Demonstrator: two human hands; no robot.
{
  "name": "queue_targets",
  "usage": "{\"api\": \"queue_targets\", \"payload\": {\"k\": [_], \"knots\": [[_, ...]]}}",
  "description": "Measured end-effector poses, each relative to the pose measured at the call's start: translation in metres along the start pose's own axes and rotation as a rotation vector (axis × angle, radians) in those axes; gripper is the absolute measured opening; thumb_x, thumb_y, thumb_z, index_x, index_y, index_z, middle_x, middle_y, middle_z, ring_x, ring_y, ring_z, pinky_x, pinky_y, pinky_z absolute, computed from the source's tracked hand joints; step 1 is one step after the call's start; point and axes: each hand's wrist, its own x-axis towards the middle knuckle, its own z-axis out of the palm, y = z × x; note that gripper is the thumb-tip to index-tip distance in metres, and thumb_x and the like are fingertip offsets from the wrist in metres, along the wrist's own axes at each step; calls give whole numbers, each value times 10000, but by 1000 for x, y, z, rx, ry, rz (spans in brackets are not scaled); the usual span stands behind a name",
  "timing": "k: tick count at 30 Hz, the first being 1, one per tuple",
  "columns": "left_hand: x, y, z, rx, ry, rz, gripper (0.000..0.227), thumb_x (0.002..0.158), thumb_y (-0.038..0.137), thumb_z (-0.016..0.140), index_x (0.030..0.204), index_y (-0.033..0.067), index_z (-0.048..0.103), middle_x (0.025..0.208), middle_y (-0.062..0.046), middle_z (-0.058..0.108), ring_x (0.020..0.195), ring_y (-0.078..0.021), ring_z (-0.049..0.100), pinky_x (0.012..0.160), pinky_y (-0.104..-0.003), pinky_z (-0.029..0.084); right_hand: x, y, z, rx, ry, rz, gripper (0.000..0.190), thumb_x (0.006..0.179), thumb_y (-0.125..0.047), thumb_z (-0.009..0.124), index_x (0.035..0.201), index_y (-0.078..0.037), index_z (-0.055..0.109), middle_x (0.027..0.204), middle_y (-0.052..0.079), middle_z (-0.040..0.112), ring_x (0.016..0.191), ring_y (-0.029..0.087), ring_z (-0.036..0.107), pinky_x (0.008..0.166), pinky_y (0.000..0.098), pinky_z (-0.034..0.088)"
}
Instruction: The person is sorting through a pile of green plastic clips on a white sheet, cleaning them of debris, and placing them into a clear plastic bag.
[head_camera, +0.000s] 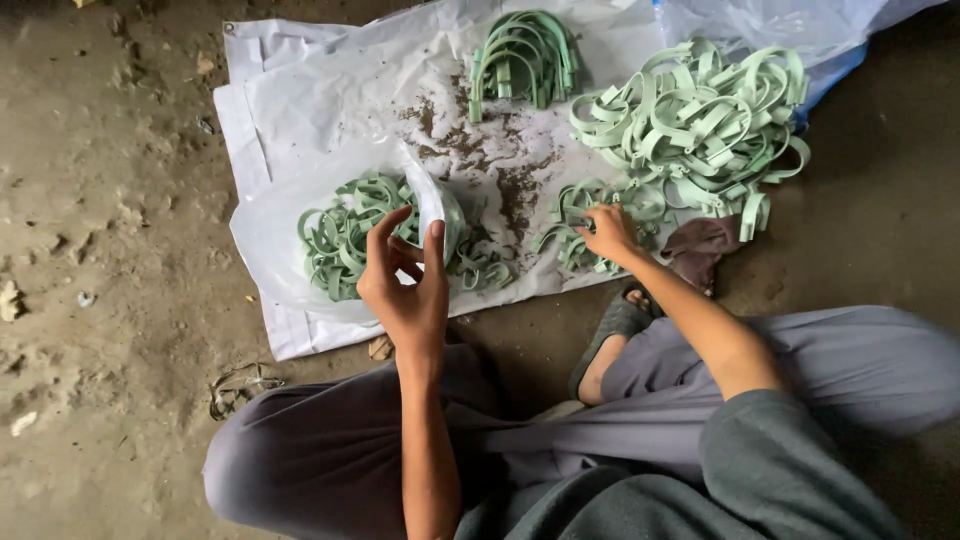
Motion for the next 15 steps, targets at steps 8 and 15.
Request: {"api": "queue_targets", "payload": {"k": [8,15], "knots": [[-1,13,0,32,-32,9,214,985,99,742,1169,75,636,605,-33,622,521,-179,591,651,-315,494,1,0,21,225,171,67,222,975,-92,667,1062,112,684,844,247,625,726,389,618,599,467,483],[0,17,0,36,-45,24,202,994,110,727,1164,54,633,626,-68,642,562,-218,635,659,-344,503,8,3,15,239,-39,109,243,968,-124,669,1039,104,628,865,232,632,703,366,627,563,505,452]]}}
